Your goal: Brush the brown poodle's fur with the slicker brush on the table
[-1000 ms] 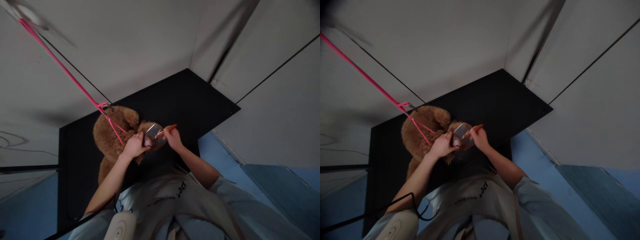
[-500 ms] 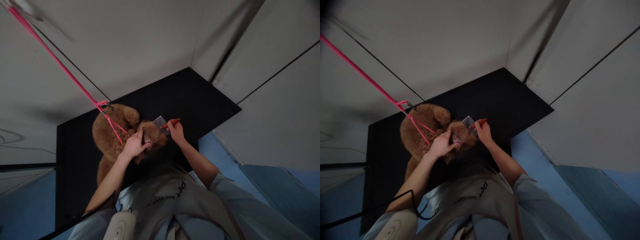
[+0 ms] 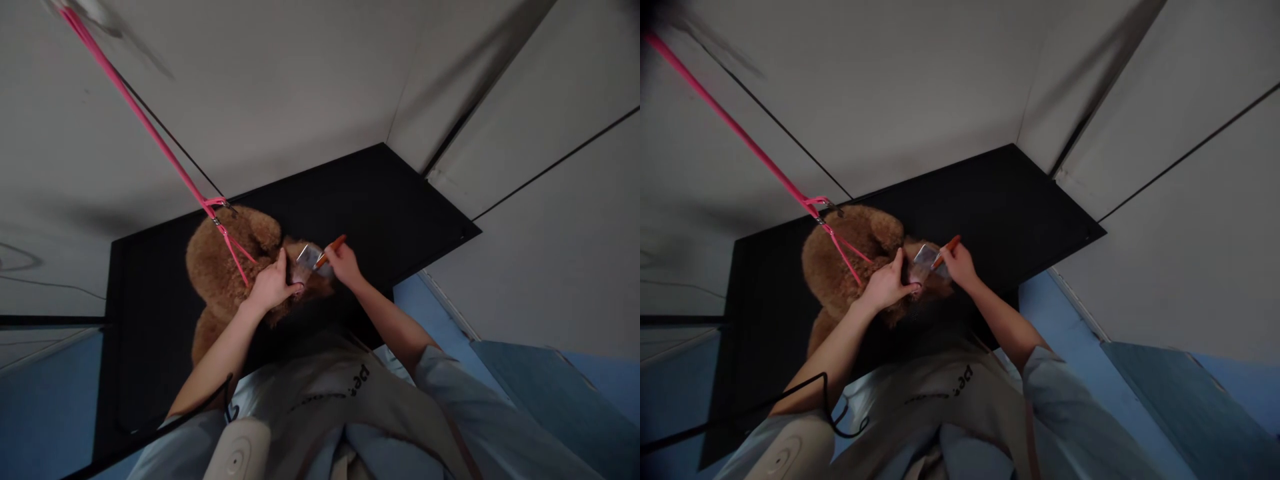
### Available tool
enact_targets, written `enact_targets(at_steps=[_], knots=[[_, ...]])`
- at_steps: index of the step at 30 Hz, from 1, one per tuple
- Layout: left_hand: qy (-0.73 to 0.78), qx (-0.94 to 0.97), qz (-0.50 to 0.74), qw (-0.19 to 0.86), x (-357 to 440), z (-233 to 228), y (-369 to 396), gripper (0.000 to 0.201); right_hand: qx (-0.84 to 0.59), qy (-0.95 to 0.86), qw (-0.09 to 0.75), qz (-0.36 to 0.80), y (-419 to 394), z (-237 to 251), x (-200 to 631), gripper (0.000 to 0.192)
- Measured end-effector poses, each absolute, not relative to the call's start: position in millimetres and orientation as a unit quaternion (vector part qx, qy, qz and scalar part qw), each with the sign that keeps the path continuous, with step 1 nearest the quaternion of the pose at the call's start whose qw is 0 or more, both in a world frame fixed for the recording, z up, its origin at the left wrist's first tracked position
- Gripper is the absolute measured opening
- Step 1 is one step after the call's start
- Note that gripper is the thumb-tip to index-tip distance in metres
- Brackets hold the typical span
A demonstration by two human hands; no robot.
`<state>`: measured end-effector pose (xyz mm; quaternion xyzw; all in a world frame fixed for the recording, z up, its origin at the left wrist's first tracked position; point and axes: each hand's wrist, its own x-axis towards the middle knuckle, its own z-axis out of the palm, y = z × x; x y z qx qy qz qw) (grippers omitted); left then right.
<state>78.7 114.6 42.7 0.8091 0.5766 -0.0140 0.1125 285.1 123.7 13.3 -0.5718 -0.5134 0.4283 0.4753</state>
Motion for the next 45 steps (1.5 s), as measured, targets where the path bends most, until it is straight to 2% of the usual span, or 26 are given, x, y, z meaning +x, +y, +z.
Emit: enact_targets(at_steps=[3,7,11,16,20,24,29,33,36,38,41,45], knots=[[0.572,0.811,-0.037,0.115,78,46,117,0.104,-0.585,-0.499,0.53,0.358,125,17,287,0.024],[0.568,0.81,-0.064,0.131,77,48,123,0.102,-0.557,-0.557,0.442,0.429,126,17,286,0.024],[0.558,0.814,-0.073,0.148,77,50,130,0.096,-0.606,-0.506,0.511,0.339,129,17,288,0.024],[0.548,0.814,-0.083,0.172,78,55,134,0.093,-0.571,-0.559,0.422,0.429,130,18,288,0.024],[0.542,0.818,-0.077,0.174,78,57,135,0.091,-0.618,-0.532,0.473,0.333,132,20,290,0.023],[0.542,0.812,-0.084,0.198,78,57,135,0.087,-0.543,-0.588,0.392,0.454,133,20,288,0.022],[0.54,0.817,-0.083,0.184,77,57,134,0.086,-0.587,-0.518,0.49,0.385,136,19,289,0.023],[0.53,0.821,-0.085,0.195,77,59,135,0.064,-0.523,-0.539,0.427,0.503,132,11,286,0.026],[0.527,0.826,-0.089,0.177,75,59,138,0.046,-0.562,-0.451,0.519,0.46,124,5,281,0.025],[0.525,0.829,-0.091,0.171,73,57,141,0.04,-0.54,-0.42,0.551,0.478,116,3,279,0.027],[0.53,0.827,-0.094,0.16,70,52,146,0.037,-0.504,-0.361,0.536,0.573,105,0,278,0.033],[0.553,0.815,-0.101,0.139,69,48,152,0.041,-0.528,-0.255,0.644,0.492,87,-5,274,0.035]])
